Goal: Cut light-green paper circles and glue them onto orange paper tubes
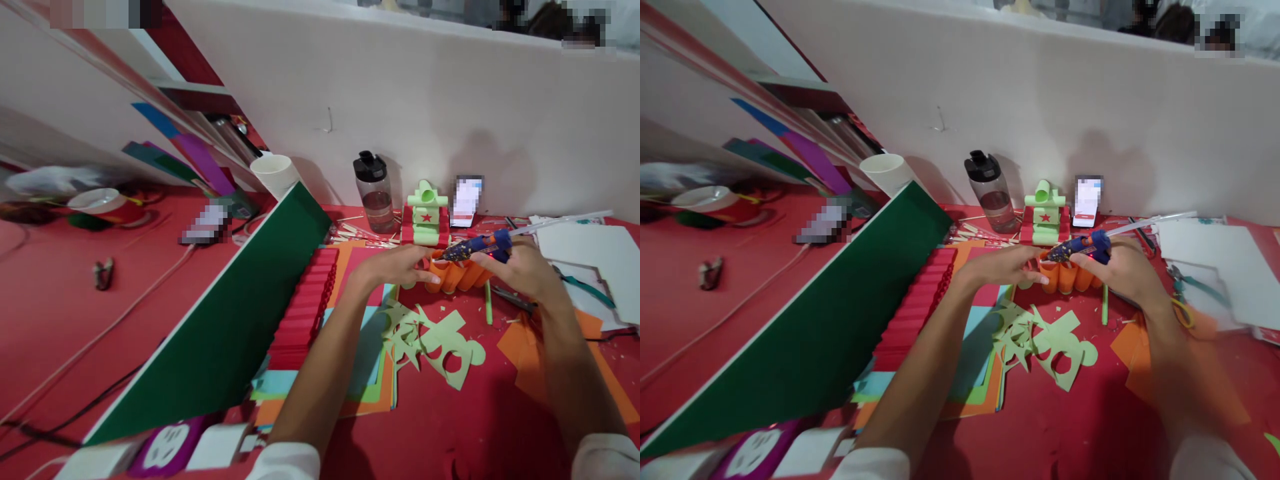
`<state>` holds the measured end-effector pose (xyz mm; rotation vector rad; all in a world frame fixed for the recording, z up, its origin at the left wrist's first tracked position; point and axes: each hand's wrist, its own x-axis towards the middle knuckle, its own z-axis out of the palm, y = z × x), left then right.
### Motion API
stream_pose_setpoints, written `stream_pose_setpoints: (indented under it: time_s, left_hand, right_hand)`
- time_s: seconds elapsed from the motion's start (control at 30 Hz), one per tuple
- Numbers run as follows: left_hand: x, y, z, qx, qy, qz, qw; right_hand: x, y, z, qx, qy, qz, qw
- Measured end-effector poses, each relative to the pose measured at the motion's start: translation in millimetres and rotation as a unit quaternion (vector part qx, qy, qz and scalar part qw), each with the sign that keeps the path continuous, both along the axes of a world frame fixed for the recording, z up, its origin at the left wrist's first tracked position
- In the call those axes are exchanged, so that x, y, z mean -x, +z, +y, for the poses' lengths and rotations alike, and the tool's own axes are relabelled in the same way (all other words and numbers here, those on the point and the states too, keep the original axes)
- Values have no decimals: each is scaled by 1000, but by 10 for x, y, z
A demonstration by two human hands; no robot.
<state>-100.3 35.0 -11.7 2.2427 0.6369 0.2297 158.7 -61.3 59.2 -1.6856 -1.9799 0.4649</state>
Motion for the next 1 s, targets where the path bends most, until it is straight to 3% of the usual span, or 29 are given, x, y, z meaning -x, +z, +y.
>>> stream_pose_setpoints:
  time_s: [0.4, 1.0]
  left_hand:
    - [0, 60, -38, 10, 10, 25, 1000]
    - [0, 33, -23, 12, 8, 23, 1000]
  right_hand:
    - [-241, 27, 27, 27, -34, -21, 999]
    - [-220, 156, -58, 63, -41, -34, 997]
